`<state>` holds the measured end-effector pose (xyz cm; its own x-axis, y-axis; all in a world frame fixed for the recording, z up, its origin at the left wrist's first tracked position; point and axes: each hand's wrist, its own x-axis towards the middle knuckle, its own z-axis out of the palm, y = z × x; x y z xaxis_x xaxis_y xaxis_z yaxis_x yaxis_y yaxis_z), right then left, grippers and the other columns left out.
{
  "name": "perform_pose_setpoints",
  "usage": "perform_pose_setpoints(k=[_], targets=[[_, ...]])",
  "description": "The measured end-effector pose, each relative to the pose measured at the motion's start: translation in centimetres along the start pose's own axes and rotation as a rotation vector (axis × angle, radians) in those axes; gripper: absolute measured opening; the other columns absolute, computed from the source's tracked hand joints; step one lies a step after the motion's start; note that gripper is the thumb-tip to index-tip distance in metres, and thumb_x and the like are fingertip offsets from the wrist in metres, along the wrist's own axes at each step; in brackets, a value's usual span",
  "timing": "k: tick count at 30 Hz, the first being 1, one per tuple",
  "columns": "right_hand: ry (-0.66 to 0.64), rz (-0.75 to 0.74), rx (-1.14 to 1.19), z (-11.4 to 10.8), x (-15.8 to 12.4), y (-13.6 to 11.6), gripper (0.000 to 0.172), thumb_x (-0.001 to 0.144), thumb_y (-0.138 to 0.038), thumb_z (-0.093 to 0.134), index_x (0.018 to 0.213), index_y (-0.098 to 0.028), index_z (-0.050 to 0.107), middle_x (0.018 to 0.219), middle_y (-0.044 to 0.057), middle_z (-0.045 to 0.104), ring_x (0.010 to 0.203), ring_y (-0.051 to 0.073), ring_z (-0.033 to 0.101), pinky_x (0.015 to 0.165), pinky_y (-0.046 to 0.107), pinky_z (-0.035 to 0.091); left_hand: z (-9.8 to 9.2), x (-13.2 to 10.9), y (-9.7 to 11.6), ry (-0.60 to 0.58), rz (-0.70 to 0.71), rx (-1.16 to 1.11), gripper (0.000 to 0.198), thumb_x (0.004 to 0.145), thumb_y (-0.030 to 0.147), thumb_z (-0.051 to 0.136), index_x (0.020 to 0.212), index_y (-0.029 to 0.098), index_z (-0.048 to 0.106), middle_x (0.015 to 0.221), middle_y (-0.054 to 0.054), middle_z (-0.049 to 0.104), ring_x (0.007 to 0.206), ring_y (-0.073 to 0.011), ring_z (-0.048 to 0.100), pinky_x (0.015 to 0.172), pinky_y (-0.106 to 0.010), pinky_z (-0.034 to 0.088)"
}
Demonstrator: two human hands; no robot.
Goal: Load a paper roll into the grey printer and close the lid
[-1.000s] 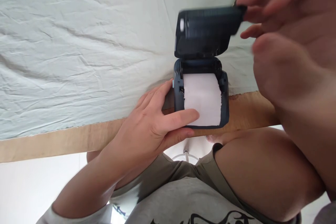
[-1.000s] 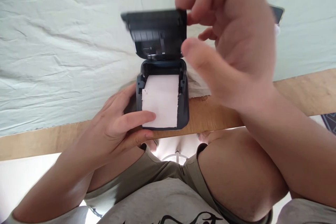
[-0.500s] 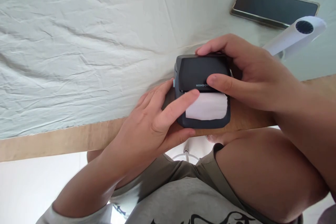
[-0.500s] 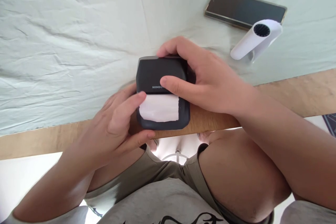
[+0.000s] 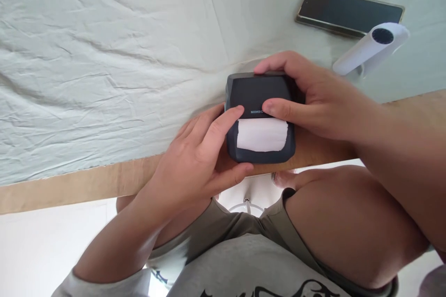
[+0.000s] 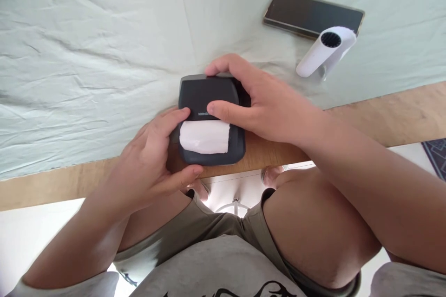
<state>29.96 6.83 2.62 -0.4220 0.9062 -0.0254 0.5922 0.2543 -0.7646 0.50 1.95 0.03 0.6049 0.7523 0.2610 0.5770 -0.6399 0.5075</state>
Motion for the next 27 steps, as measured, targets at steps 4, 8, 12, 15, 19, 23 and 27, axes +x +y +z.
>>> perform_pose_setpoints(k=[4,8,12,15,19,23,27], targets=[[0.143,-0.027,-0.071,0.3,-1.3,0.6,0.06,0.111,-0.072,0.06,0.158,-0.035,0.063,0.148,0.005,0.071,0.127,0.024,0.07,0.113,0.05,0.064,-0.2,0.0,-0.4,-0.039,0.009,-0.02,0.099,0.117,0.077,0.061,0.191,0.024,0.024,0.187,-0.024,0.054,0.172,-0.0441,0.058,0.138,-0.062,0.055],[0.27,0.06,-0.179,0.1,-2.3,1.0,0.051,0.118,-0.074,0.049,0.148,-0.037,0.069,0.11,0.003,0.069,0.11,0.021,0.073,0.093,0.042,0.06,-1.0,0.4,-0.4,-0.162,-0.071,-0.023,0.108,0.111,0.077,0.073,0.191,0.02,0.028,0.189,-0.024,0.052,0.174,-0.0451,0.054,0.141,-0.062,0.052],[0.223,-0.042,-0.173,0.1,-2.2,1.3,0.053,0.12,-0.073,0.047,0.152,-0.034,0.063,0.088,-0.002,0.058,0.076,0.012,0.058,0.079,0.035,0.056,-1.0,0.5,-0.2,-0.155,-0.088,0.005,0.11,0.107,0.077,0.08,0.189,0.02,0.033,0.188,-0.022,0.053,0.173,-0.045,0.055,0.141,-0.062,0.052],[0.171,-0.083,-0.184,0.2,-1.8,1.3,0.05,0.119,-0.068,0.053,0.153,-0.032,0.059,0.077,-0.006,0.058,0.064,0.011,0.049,0.075,0.035,0.054,-0.7,0.4,-0.2,-0.134,-0.084,0.039,0.114,0.105,0.078,0.083,0.189,0.021,0.031,0.188,-0.023,0.053,0.173,-0.0447,0.056,0.14,-0.062,0.052],[0.13,-0.046,-0.166,0.1,-1.5,1.1,0.05,0.119,-0.068,0.051,0.153,-0.033,0.055,0.073,-0.008,0.062,0.06,0.013,0.049,0.074,0.037,0.051,-0.7,0.3,-0.1,-0.154,-0.119,0.051,0.114,0.104,0.08,0.083,0.189,0.024,0.032,0.188,-0.022,0.054,0.173,-0.0445,0.056,0.14,-0.062,0.053],[0.119,-0.04,-0.16,0.1,-1.3,1.1,0.055,0.118,-0.072,0.05,0.154,-0.032,0.056,0.071,-0.007,0.06,0.059,0.014,0.048,0.074,0.037,0.05,-0.8,0.5,0.1,-0.136,-0.133,0.028,0.114,0.101,0.077,0.088,0.188,0.026,0.037,0.187,-0.02,0.055,0.172,-0.0429,0.058,0.14,-0.059,0.054],[0.113,-0.035,-0.143,0.2,-1.1,1.0,0.065,0.116,-0.082,0.045,0.156,-0.032,0.055,0.076,-0.006,0.063,0.062,0.015,0.051,0.075,0.037,0.051,-0.8,0.7,0.1,-0.065,-0.149,-0.021,0.103,0.1,0.079,0.089,0.182,0.031,0.05,0.188,-0.014,0.056,0.169,-0.0412,0.062,0.139,-0.054,0.057]])
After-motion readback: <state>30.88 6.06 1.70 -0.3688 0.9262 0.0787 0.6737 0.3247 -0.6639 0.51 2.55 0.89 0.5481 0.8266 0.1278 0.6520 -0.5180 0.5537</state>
